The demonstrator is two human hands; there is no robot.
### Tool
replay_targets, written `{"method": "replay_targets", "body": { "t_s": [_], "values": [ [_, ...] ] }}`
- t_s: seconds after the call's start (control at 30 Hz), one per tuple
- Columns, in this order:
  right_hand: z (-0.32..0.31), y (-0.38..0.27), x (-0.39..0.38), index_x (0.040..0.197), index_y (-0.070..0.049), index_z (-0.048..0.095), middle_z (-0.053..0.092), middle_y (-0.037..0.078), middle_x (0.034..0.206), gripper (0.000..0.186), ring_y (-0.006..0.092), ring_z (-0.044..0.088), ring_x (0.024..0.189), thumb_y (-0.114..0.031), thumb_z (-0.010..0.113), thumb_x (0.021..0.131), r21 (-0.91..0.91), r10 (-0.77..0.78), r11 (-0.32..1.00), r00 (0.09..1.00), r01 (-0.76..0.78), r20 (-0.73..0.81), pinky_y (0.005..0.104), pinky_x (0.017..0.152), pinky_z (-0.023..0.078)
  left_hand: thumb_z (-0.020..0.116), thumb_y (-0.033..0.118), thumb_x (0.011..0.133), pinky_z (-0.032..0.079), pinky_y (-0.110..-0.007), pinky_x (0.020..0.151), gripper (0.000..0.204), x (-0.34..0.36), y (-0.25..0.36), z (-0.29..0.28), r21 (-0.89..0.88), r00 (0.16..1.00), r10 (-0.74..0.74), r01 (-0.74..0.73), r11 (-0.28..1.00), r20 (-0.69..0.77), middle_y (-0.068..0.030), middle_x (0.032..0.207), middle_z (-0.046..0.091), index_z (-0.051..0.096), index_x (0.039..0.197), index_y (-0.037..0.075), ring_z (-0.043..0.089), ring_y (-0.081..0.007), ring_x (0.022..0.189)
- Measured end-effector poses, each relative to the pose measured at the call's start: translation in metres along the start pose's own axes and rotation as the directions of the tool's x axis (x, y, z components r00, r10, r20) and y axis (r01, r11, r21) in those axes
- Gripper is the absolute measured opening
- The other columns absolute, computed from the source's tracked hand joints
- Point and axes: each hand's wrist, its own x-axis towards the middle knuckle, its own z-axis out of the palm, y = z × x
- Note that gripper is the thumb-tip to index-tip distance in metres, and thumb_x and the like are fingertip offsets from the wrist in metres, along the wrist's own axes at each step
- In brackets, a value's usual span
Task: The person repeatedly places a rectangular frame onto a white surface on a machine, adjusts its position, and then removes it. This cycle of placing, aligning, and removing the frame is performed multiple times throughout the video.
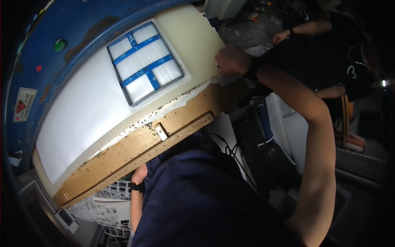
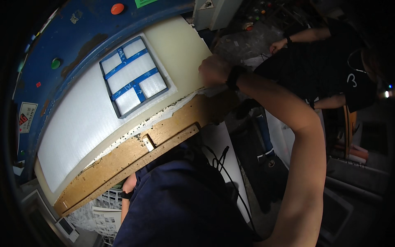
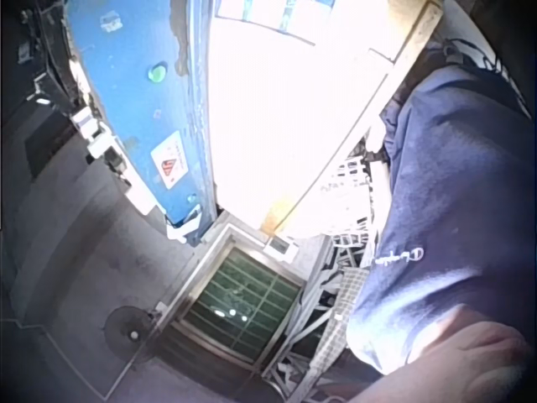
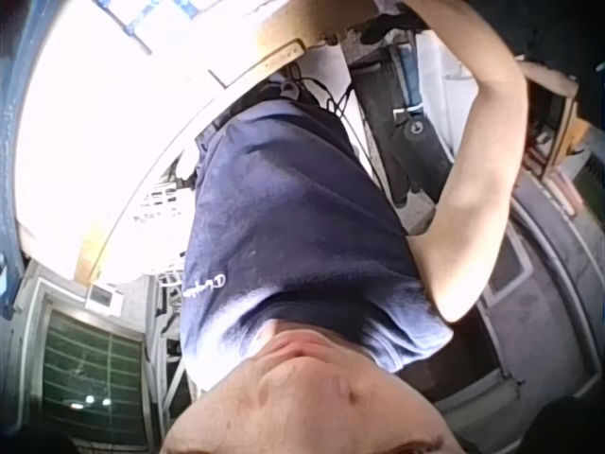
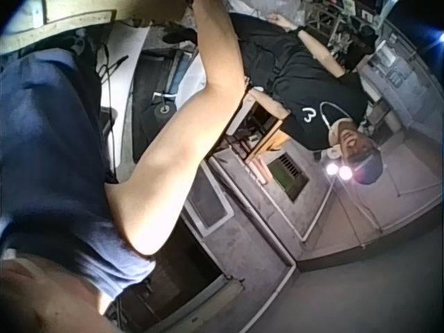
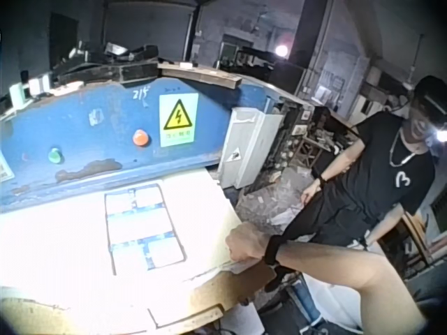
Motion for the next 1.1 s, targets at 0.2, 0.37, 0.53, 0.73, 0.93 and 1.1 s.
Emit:
{"method": "replay_targets", "body": {
  "t_s": [0.2, 0.37, 0.53, 0.73, 0.93, 1.1],
  "values": [
    [0.002, -0.001, 0.001, 0.079, -0.005, 0.075, 0.071, 0.017, 0.077, 0.025, 0.0358, 0.071, 0.073, -0.026, 0.067, 0.071, -0.009, 0.002, 1.0, 1.0, -0.002, 0.004, 0.0449, 0.071, 0.058, 0.06, 0.037, 0.093, 0.024, -0.037, 0.118, 0.067, -0.002, -0.003, -0.004, 0.016, 1.0, -0.001, 0.001, 1.0, -0.001, -0.0231, 0.155, 0.038, 0.043, 0.146, -0.001, 0.03, -0.033, 0.146],
    [-0.002, 0.006, -0.017, 0.081, -0.003, 0.074, 0.071, 0.02, 0.08, 0.027, 0.0374, 0.071, 0.077, -0.028, 0.068, 0.074, 0.064, 0.061, 0.996, 0.998, -0.06, -0.016, 0.0462, 0.073, 0.057, 0.059, 0.035, 0.094, 0.024, -0.037, 0.119, 0.066, -0.001, -0.007, -0.005, 0.036, 1.0, 0.008, -0.008, 0.999, 0.009, -0.0234, 0.155, 0.038, 0.042, 0.146, -0.001, 0.03, -0.0331, 0.146],
    [-0.031, 0.004, -0.103, 0.098, 0.0, 0.066, 0.069, 0.018, 0.087, 0.034, 0.0351, 0.07, 0.083, -0.03, 0.07, 0.082, 0.422, 0.4, 0.843, 0.914, -0.334, -0.075, 0.0432, 0.076, 0.055, 0.059, 0.034, 0.094, 0.024, -0.037, 0.119, 0.065, -0.016, -0.005, -0.002, 0.076, 0.999, -0.02, 0.017, 0.997, 0.034, -0.0237, 0.155, 0.038, 0.042, 0.146, -0.001, 0.03, -0.0332, 0.147],
    [0.03, -0.039, -0.161, 0.105, -0.001, 0.061, 0.067, 0.015, 0.09, 0.028, 0.0316, 0.068, 0.083, -0.024, 0.068, 0.09, 0.782, 0.427, 0.557, 0.904, -0.281, 0.021, 0.0406, 0.073, 0.052, 0.058, 0.032, 0.095, 0.024, -0.037, 0.119, 0.063, -0.042, -0.001, -0.017, 0.208, 0.982, -0.098, 0.063, 0.976, 0.164, -0.024, 0.155, 0.038, 0.042, 0.146, -0.001, 0.03, -0.0333, 0.147],
    [0.076, -0.098, -0.157, 0.103, 0.0, 0.054, 0.064, 0.016, 0.087, 0.026, 0.0347, 0.065, 0.082, -0.02, 0.065, 0.093, 0.973, 0.575, 0.215, 0.816, -0.084, -0.057, 0.0425, 0.071, 0.05, 0.057, 0.03, 0.095, 0.024, -0.037, 0.119, 0.062, -0.067, 0.002, -0.052, 0.394, 0.921, -0.263, 0.136, 0.909, 0.288, -0.0243, 0.155, 0.038, 0.041, 0.146, -0.002, 0.03, -0.0333, 0.147],
    [0.1, -0.116, -0.131, 0.102, -0.001, 0.055, 0.055, 0.011, 0.085, 0.036, 0.0274, 0.058, 0.076, -0.027, 0.075, 0.087, 0.985, 0.719, 0.168, 0.688, -0.03, -0.101, 0.0386, 0.067, 0.047, 0.056, 0.028, 0.096, 0.024, -0.037, 0.12, 0.061, -0.087, 0.021, -0.07, 0.472, 0.857, -0.402, 0.222, 0.853, 0.324, -0.0246, 0.155, 0.038, 0.041, 0.146, -0.002, 0.03, -0.0334, 0.147]
  ]
}}
